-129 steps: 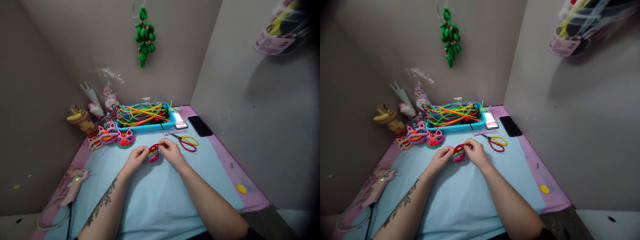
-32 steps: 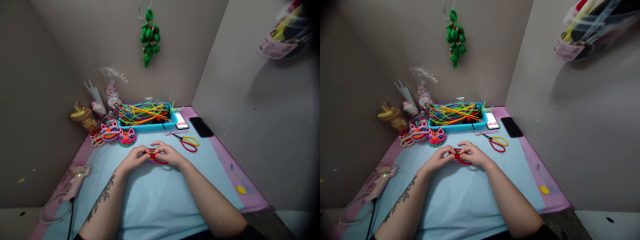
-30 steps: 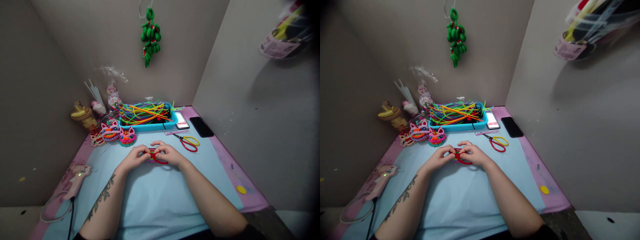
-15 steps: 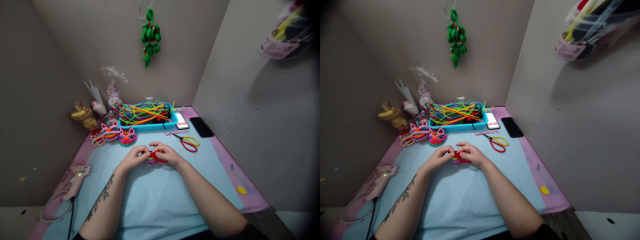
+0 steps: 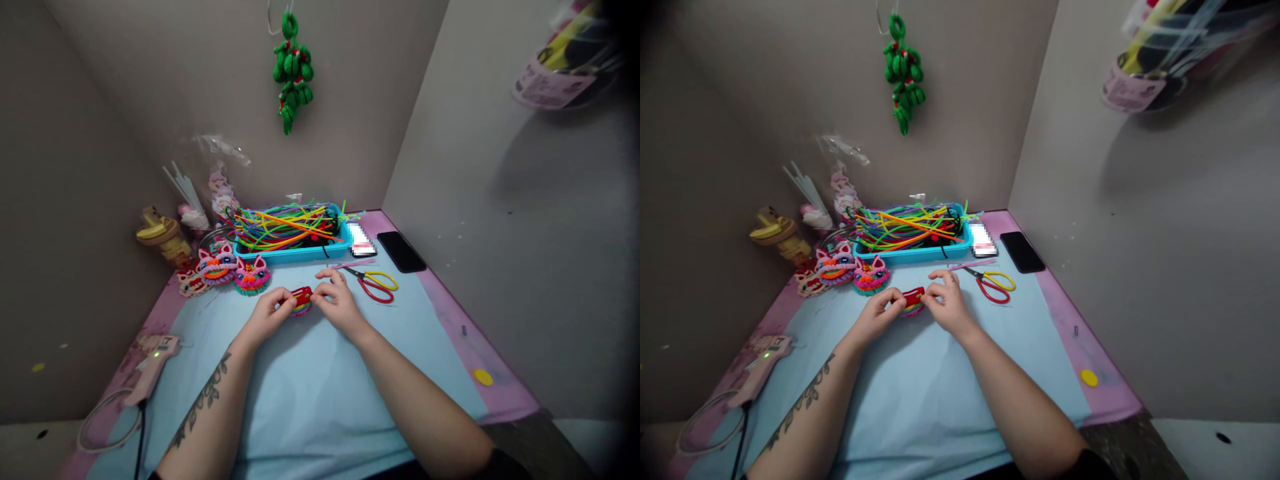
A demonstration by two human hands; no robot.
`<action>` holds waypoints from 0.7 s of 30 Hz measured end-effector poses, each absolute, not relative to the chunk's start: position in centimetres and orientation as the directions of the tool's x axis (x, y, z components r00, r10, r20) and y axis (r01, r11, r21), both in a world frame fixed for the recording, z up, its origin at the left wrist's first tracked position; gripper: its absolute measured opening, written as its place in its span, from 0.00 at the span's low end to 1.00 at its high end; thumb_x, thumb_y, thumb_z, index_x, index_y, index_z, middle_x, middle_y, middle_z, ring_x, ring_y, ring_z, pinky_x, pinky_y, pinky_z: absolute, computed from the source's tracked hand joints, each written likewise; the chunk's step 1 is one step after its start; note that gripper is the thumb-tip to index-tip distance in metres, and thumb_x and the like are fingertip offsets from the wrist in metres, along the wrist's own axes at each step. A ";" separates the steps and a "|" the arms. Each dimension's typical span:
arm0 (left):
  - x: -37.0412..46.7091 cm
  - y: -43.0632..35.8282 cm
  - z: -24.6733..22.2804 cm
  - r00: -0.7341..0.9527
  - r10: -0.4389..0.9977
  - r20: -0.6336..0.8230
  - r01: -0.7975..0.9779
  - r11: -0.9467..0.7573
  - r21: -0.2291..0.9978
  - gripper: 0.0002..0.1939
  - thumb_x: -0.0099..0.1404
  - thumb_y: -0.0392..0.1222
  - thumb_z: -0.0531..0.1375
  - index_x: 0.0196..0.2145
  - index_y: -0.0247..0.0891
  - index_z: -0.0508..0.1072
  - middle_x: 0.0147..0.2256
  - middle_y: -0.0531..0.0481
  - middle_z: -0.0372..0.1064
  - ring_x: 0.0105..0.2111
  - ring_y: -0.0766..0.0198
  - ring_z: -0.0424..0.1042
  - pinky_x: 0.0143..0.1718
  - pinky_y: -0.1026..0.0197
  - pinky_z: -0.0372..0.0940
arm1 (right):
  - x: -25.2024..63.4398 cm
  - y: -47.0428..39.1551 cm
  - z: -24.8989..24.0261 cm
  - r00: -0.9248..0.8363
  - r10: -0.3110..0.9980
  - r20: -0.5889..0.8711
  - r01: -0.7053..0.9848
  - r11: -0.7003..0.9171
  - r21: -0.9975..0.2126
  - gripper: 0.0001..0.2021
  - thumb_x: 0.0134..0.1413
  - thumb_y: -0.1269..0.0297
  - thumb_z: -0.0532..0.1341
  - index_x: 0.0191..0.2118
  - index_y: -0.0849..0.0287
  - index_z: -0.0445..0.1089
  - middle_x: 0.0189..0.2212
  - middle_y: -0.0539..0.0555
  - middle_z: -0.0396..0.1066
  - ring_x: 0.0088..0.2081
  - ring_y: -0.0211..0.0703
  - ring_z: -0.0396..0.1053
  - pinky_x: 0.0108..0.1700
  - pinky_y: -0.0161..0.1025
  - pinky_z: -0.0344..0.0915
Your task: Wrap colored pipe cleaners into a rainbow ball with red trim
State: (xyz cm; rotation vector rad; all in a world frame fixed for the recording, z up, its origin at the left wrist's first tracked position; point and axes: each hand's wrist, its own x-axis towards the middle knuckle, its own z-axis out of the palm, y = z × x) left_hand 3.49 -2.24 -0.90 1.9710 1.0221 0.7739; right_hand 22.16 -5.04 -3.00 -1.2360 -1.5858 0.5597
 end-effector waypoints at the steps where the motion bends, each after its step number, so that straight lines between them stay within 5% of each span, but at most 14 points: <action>1: 3.4 -2.2 -0.9 0.504 0.850 0.150 0.380 -0.375 0.845 0.14 0.64 0.48 0.54 0.28 0.35 0.69 0.26 0.52 0.66 0.28 0.66 0.63 0.31 0.65 0.58 | 22.5 -4.9 -3.1 0.050 0.918 0.392 0.425 0.336 -0.841 0.07 0.50 0.67 0.61 0.22 0.56 0.69 0.45 0.56 0.62 0.51 0.51 0.59 0.56 0.50 0.55; 7: 3.3 -2.0 -1.1 0.506 0.856 0.109 0.380 -0.335 0.862 0.16 0.63 0.50 0.54 0.28 0.34 0.69 0.26 0.52 0.66 0.28 0.66 0.63 0.31 0.65 0.58 | 23.2 -4.3 -3.4 0.026 0.954 0.300 0.420 0.262 -0.869 0.06 0.48 0.64 0.63 0.23 0.55 0.71 0.44 0.55 0.63 0.51 0.51 0.58 0.58 0.51 0.54; 9: 3.3 -2.0 -1.1 0.517 0.850 0.099 0.378 -0.331 0.865 0.15 0.64 0.50 0.54 0.28 0.34 0.69 0.26 0.52 0.66 0.28 0.66 0.62 0.30 0.65 0.58 | 23.2 -4.3 -3.3 0.027 0.942 0.333 0.420 0.292 -0.859 0.03 0.48 0.64 0.63 0.31 0.53 0.73 0.46 0.56 0.63 0.53 0.50 0.58 0.58 0.51 0.53; 12: 3.3 -2.2 -1.0 0.551 0.830 0.083 0.381 -0.339 0.860 0.15 0.63 0.50 0.55 0.28 0.35 0.69 0.26 0.52 0.66 0.27 0.66 0.62 0.30 0.65 0.57 | 23.1 -4.5 -3.1 -0.059 0.927 0.370 0.427 0.359 -0.830 0.12 0.50 0.64 0.62 0.43 0.51 0.72 0.52 0.56 0.60 0.57 0.50 0.55 0.60 0.52 0.51; 21: 3.3 -2.4 -0.3 0.593 0.798 0.110 0.383 -0.399 0.833 0.15 0.64 0.49 0.54 0.29 0.35 0.71 0.28 0.50 0.69 0.30 0.64 0.66 0.34 0.63 0.60 | 22.7 -4.6 -3.2 -0.267 0.923 0.278 0.481 0.377 -0.791 0.04 0.51 0.67 0.62 0.28 0.57 0.72 0.56 0.56 0.59 0.61 0.52 0.48 0.61 0.54 0.48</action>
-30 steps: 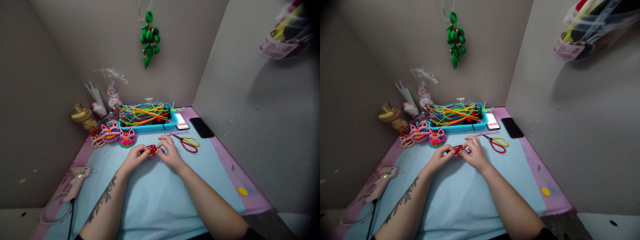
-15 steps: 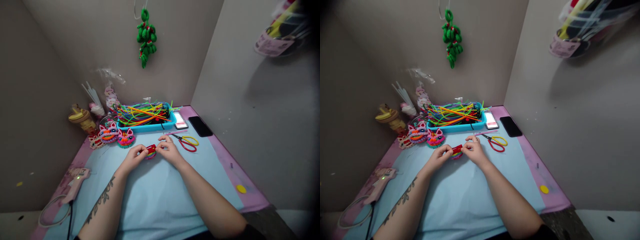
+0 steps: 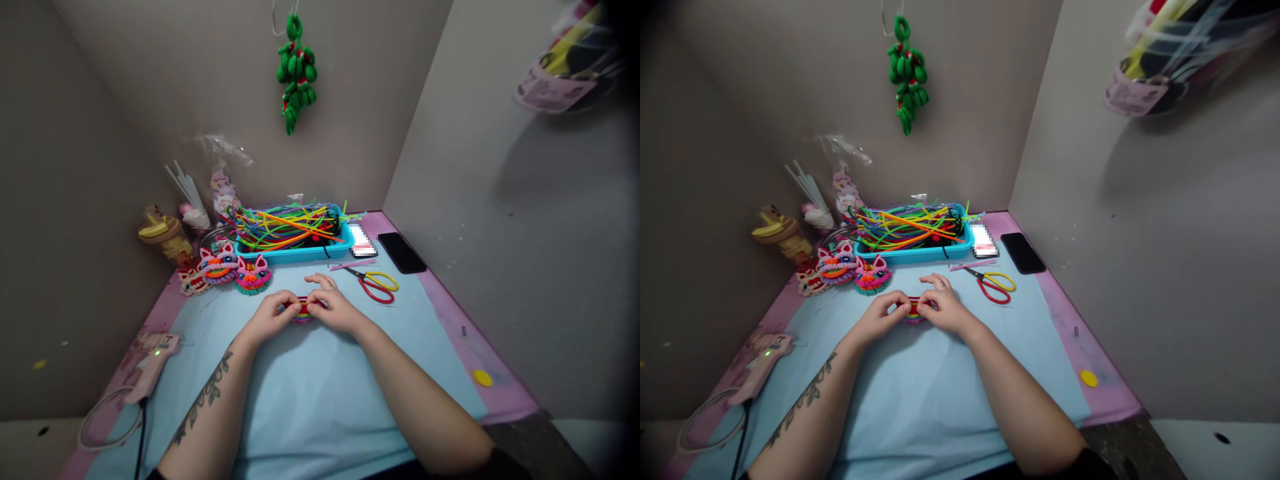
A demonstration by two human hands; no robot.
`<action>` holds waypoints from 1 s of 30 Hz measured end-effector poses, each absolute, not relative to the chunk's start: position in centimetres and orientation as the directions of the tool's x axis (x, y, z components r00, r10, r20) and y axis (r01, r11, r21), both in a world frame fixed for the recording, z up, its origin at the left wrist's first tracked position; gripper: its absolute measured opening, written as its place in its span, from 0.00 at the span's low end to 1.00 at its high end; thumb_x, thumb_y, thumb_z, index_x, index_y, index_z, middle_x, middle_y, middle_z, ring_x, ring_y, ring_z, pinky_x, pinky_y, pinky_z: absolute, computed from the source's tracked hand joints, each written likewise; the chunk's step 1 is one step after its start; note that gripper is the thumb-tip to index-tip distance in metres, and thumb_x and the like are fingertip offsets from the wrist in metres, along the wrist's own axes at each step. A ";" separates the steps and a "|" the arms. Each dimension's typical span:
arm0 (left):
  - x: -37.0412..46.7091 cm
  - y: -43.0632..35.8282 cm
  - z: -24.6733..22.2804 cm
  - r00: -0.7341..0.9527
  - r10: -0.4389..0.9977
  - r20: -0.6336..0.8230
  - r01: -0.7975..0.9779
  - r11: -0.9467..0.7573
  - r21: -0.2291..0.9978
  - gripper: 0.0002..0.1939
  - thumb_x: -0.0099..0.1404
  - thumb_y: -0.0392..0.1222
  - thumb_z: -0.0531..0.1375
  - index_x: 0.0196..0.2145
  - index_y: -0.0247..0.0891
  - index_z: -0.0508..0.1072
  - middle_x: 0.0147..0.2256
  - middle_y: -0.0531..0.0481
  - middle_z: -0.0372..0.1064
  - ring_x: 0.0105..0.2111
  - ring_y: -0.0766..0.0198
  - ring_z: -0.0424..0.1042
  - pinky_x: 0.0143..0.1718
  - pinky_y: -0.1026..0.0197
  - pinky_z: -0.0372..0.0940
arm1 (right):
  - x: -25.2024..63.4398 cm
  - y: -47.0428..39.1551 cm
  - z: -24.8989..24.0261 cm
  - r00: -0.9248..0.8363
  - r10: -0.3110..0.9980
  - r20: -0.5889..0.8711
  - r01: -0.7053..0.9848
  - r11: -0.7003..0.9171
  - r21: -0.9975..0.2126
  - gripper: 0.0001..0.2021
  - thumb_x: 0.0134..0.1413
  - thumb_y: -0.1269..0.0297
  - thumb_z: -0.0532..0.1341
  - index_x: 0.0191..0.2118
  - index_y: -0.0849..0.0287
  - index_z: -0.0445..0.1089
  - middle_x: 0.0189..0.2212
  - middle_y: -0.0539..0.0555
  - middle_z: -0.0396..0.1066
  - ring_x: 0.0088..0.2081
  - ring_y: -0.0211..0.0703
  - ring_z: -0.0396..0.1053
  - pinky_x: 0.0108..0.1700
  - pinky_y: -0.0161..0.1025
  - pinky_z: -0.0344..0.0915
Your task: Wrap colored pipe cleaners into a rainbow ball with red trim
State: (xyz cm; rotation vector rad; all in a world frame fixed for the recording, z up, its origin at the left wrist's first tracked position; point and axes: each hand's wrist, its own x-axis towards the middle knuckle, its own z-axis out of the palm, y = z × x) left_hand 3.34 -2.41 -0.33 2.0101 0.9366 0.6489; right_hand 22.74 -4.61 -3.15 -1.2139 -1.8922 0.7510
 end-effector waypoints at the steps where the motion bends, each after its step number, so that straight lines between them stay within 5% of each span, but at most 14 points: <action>1: 3.4 -2.4 -0.3 0.592 0.799 0.105 0.383 -0.393 0.836 0.15 0.64 0.49 0.55 0.29 0.35 0.71 0.28 0.50 0.69 0.30 0.64 0.66 0.34 0.63 0.61 | 22.7 -4.6 -3.1 -0.277 0.923 0.268 0.468 0.373 -0.801 0.04 0.51 0.67 0.62 0.28 0.57 0.72 0.56 0.56 0.60 0.62 0.51 0.49 0.62 0.54 0.48; 14: 3.1 -2.3 -0.4 0.574 0.810 0.119 0.286 -0.334 0.898 0.13 0.61 0.49 0.58 0.30 0.35 0.68 0.30 0.50 0.67 0.32 0.64 0.66 0.36 0.63 0.61 | 22.7 -4.8 -2.6 -0.300 0.925 0.234 0.293 0.323 -0.900 0.04 0.50 0.69 0.63 0.26 0.58 0.70 0.55 0.57 0.60 0.59 0.49 0.55 0.60 0.49 0.51; 30: 3.0 -2.0 -0.7 0.585 0.806 0.090 0.301 -0.319 0.899 0.16 0.64 0.51 0.54 0.36 0.36 0.72 0.36 0.46 0.71 0.37 0.59 0.68 0.42 0.59 0.61 | 23.1 -4.6 -3.0 -0.234 0.939 0.253 0.282 0.314 -0.906 0.04 0.51 0.68 0.62 0.27 0.58 0.70 0.50 0.57 0.63 0.54 0.49 0.60 0.58 0.51 0.52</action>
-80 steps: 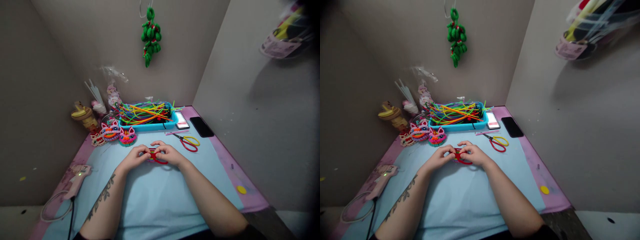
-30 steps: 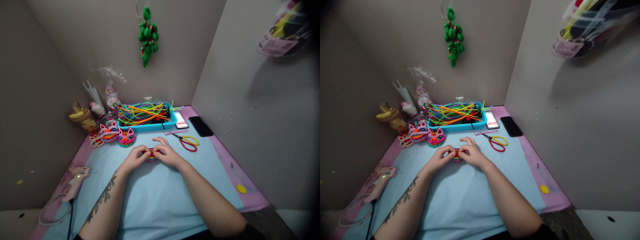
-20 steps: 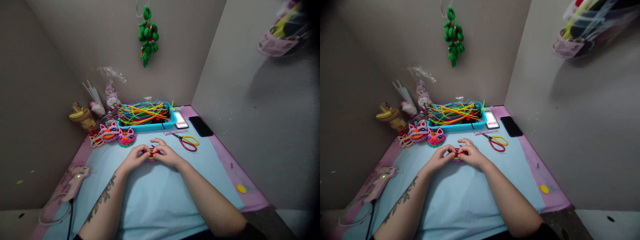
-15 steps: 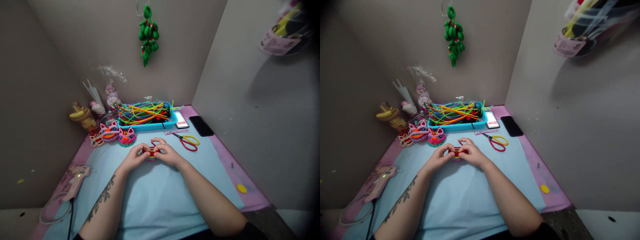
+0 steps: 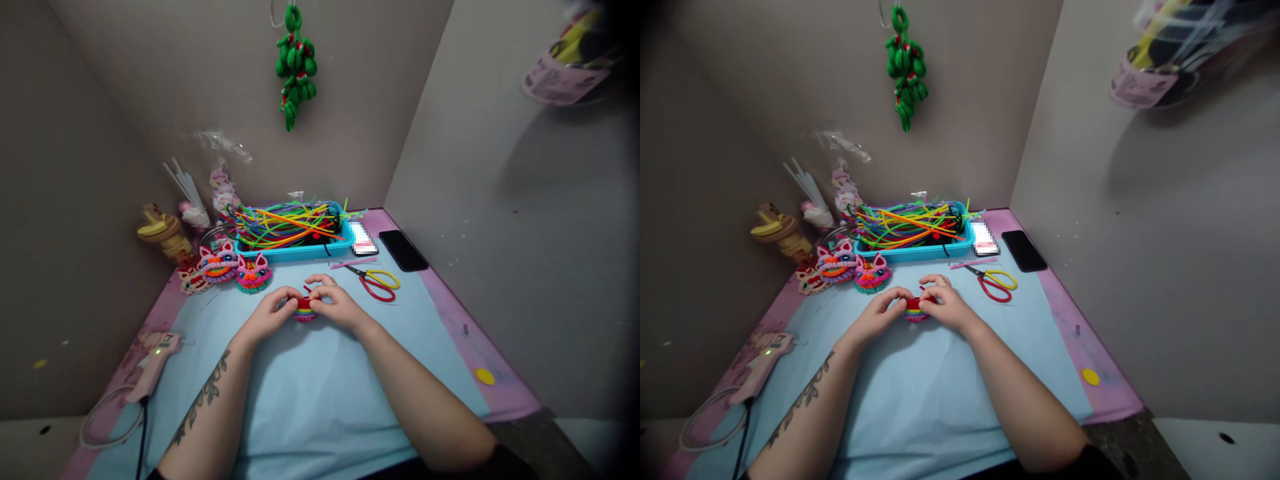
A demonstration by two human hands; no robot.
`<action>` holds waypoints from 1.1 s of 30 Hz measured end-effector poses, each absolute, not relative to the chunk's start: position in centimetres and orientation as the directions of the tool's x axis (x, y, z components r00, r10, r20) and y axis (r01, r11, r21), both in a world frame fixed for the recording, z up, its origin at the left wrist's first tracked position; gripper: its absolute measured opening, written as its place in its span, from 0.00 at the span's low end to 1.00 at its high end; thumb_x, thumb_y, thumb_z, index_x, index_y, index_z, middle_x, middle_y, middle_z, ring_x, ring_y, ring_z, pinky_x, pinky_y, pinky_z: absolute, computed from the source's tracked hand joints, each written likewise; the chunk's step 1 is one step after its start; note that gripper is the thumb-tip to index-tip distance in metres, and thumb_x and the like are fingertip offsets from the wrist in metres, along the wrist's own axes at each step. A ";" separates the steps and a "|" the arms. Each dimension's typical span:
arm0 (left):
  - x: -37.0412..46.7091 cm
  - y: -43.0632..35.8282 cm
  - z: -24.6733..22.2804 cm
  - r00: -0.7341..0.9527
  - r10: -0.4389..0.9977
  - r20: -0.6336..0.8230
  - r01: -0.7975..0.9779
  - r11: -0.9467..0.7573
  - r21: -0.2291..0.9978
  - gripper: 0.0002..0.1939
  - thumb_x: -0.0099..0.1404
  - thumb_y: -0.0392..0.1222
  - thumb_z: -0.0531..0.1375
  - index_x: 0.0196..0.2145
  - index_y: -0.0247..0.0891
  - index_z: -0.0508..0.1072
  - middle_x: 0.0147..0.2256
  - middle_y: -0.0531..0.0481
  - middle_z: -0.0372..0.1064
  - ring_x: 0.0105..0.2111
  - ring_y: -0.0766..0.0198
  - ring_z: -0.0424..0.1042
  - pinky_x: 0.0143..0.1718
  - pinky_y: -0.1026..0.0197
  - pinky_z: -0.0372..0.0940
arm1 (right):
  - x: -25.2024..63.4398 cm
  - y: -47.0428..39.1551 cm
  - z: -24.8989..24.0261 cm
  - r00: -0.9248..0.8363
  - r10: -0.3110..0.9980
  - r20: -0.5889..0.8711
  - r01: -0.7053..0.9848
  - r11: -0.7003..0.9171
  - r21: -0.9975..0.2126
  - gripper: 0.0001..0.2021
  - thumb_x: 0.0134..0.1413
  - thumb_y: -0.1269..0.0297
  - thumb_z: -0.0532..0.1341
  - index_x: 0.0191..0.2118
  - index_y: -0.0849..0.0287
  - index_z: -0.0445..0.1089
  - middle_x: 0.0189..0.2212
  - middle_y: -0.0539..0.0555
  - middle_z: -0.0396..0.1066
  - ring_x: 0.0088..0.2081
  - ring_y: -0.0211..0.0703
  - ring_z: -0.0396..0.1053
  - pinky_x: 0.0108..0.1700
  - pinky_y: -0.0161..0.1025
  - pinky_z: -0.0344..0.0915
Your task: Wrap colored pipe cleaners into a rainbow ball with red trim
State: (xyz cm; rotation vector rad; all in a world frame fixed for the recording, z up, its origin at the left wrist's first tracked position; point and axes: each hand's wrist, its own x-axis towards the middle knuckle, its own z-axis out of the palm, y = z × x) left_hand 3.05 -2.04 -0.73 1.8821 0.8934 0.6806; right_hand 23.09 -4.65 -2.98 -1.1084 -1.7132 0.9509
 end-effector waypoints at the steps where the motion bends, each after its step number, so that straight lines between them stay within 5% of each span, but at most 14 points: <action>1: 3.1 -2.1 -0.7 0.595 0.798 0.096 0.319 -0.345 0.883 0.15 0.64 0.51 0.54 0.35 0.36 0.72 0.35 0.46 0.70 0.37 0.59 0.67 0.42 0.59 0.61 | 23.0 -4.6 -3.1 -0.234 0.938 0.257 0.286 0.319 -0.904 0.04 0.50 0.67 0.62 0.27 0.58 0.71 0.50 0.57 0.63 0.54 0.49 0.59 0.58 0.50 0.52; 16: 3.6 -1.9 -1.1 0.644 0.707 0.292 0.369 -0.621 0.691 0.16 0.66 0.48 0.51 0.25 0.38 0.64 0.26 0.49 0.64 0.31 0.61 0.61 0.37 0.58 0.56 | 22.4 -4.8 -3.2 -0.223 0.901 0.373 0.402 0.433 -0.806 0.07 0.51 0.73 0.60 0.25 0.58 0.67 0.47 0.56 0.62 0.53 0.48 0.58 0.56 0.49 0.54; 28: 3.3 -2.0 -0.7 0.656 0.700 0.280 0.360 -0.617 0.699 0.17 0.66 0.51 0.51 0.24 0.38 0.65 0.26 0.49 0.64 0.31 0.61 0.61 0.38 0.57 0.56 | 22.3 -5.0 -3.1 -0.209 0.893 0.400 0.440 0.451 -0.776 0.06 0.51 0.71 0.60 0.25 0.57 0.69 0.41 0.54 0.62 0.49 0.48 0.59 0.53 0.49 0.56; 33: 3.1 -1.7 -0.6 0.617 0.762 0.194 0.354 -0.490 0.797 0.18 0.63 0.54 0.54 0.24 0.37 0.66 0.26 0.50 0.63 0.32 0.61 0.61 0.38 0.58 0.57 | 22.2 -4.6 -3.8 -0.172 0.921 0.350 0.411 0.390 -0.824 0.04 0.53 0.66 0.60 0.29 0.56 0.71 0.41 0.55 0.64 0.50 0.48 0.60 0.55 0.50 0.56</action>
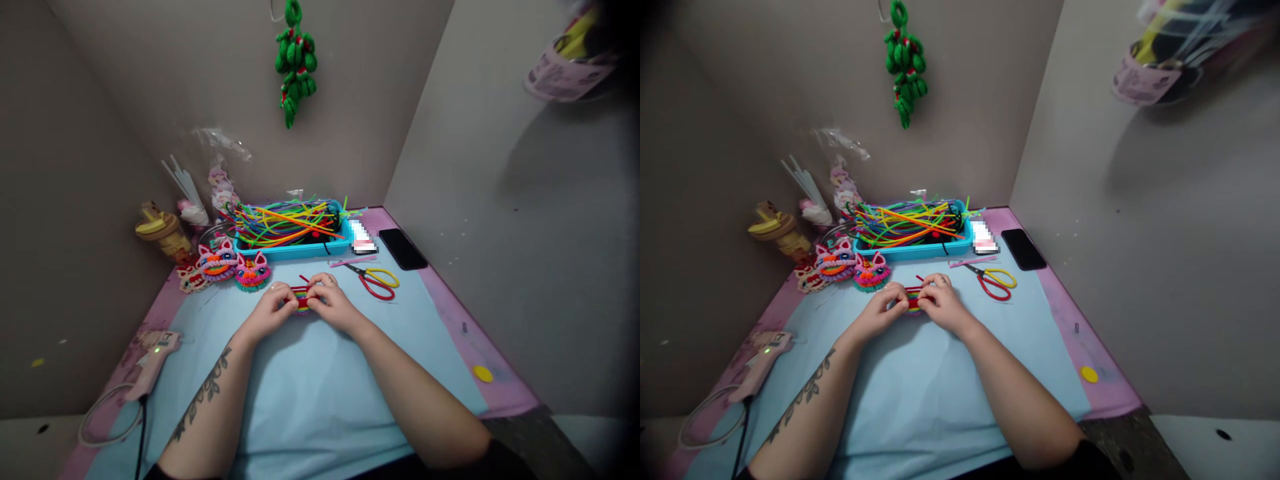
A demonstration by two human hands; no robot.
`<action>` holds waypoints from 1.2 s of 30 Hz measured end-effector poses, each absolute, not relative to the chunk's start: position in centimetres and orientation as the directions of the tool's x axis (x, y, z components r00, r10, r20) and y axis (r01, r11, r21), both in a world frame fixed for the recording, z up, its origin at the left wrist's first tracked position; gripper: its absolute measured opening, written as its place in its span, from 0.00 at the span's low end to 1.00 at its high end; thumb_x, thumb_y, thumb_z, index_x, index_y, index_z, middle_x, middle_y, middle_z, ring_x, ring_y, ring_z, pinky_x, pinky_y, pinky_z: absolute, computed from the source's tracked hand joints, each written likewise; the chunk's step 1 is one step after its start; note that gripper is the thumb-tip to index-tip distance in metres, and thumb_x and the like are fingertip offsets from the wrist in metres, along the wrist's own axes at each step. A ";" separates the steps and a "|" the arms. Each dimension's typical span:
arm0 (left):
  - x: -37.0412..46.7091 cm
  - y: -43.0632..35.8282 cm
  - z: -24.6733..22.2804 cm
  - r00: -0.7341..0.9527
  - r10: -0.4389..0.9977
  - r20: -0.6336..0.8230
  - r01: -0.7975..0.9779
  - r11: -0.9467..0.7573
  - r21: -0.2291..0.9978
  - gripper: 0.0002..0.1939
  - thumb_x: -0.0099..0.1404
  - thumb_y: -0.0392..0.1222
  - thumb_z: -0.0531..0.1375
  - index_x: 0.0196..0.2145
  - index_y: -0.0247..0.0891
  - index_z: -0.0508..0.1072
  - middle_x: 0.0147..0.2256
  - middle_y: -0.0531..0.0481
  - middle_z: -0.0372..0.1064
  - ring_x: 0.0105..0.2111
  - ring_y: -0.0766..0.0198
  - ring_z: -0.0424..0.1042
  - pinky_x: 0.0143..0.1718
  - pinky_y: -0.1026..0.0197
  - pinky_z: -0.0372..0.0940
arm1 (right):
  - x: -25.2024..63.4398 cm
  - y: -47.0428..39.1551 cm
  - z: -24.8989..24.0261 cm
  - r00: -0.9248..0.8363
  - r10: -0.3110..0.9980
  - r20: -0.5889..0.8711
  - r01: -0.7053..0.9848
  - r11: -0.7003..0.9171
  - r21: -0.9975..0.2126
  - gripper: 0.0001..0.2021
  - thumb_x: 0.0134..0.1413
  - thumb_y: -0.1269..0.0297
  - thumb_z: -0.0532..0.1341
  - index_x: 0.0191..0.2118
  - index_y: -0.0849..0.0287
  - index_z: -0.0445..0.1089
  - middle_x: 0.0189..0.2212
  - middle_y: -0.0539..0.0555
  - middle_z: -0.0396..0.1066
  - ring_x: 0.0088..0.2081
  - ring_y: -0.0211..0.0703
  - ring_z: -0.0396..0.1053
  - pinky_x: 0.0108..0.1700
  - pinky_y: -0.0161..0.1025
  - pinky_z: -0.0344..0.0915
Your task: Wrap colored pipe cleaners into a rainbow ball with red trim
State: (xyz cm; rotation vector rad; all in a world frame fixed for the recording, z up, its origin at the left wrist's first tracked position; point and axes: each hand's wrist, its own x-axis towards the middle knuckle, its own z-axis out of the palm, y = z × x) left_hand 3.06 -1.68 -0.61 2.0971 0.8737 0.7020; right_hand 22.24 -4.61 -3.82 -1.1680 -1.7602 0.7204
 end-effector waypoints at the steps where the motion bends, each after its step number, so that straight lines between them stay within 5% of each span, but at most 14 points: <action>1: 3.0 -1.6 -0.7 0.599 0.782 0.172 0.336 -0.440 0.833 0.18 0.63 0.54 0.54 0.24 0.37 0.66 0.27 0.50 0.63 0.32 0.61 0.61 0.38 0.59 0.57 | 22.4 -4.5 -3.8 -0.172 0.923 0.344 0.375 0.384 -0.844 0.05 0.55 0.63 0.60 0.32 0.55 0.72 0.43 0.55 0.64 0.51 0.48 0.60 0.56 0.50 0.56; 6: 2.5 -1.3 -1.8 0.534 0.842 0.070 0.065 -0.123 0.990 0.16 0.61 0.52 0.58 0.29 0.35 0.67 0.28 0.52 0.63 0.30 0.65 0.61 0.34 0.63 0.56 | 23.5 -4.3 -2.8 -0.178 0.906 0.384 0.137 0.409 -0.902 0.22 0.60 0.45 0.50 0.48 0.55 0.70 0.51 0.59 0.65 0.55 0.48 0.61 0.59 0.48 0.54; 10: 2.6 -1.4 -2.4 0.506 0.861 0.055 -0.120 0.007 0.993 0.15 0.58 0.52 0.61 0.30 0.35 0.68 0.29 0.51 0.64 0.31 0.65 0.63 0.35 0.62 0.57 | 24.0 -4.2 -2.8 -0.205 0.913 0.352 0.080 0.374 -0.924 0.21 0.57 0.45 0.55 0.45 0.57 0.70 0.47 0.58 0.68 0.52 0.48 0.65 0.56 0.47 0.59; 16: 3.0 -1.9 -1.9 0.514 0.858 -0.011 -0.176 0.118 0.977 0.16 0.55 0.51 0.64 0.30 0.35 0.69 0.29 0.50 0.66 0.30 0.63 0.65 0.36 0.61 0.58 | 23.6 -4.1 -4.0 -0.189 0.943 0.273 0.004 0.278 -0.960 0.17 0.56 0.49 0.58 0.43 0.57 0.66 0.41 0.56 0.69 0.45 0.45 0.68 0.48 0.43 0.65; 22: 3.3 -1.9 -2.0 0.530 0.846 -0.057 -0.104 0.132 0.986 0.15 0.54 0.48 0.63 0.37 0.35 0.72 0.34 0.47 0.69 0.35 0.59 0.66 0.38 0.59 0.60 | 23.1 -4.5 -3.9 -0.133 0.949 0.285 0.075 0.296 -0.952 0.11 0.57 0.60 0.57 0.45 0.56 0.63 0.42 0.55 0.68 0.46 0.43 0.67 0.49 0.42 0.64; 27: 3.4 -2.1 -1.5 0.524 0.850 -0.054 0.052 0.032 0.998 0.15 0.59 0.51 0.59 0.30 0.35 0.70 0.27 0.50 0.65 0.29 0.63 0.63 0.33 0.62 0.58 | 22.8 -4.9 -3.3 -0.157 0.935 0.317 0.213 0.345 -0.914 0.10 0.57 0.65 0.56 0.45 0.56 0.63 0.42 0.54 0.69 0.45 0.43 0.67 0.48 0.42 0.64; 36: 3.3 -1.7 -1.1 0.472 0.875 0.108 0.145 -0.198 0.970 0.20 0.58 0.57 0.58 0.23 0.35 0.66 0.29 0.48 0.63 0.33 0.61 0.62 0.37 0.60 0.57 | 22.4 -5.1 -3.4 -0.155 0.882 0.445 0.418 0.467 -0.779 0.11 0.57 0.66 0.57 0.46 0.55 0.64 0.43 0.57 0.70 0.47 0.48 0.66 0.50 0.48 0.63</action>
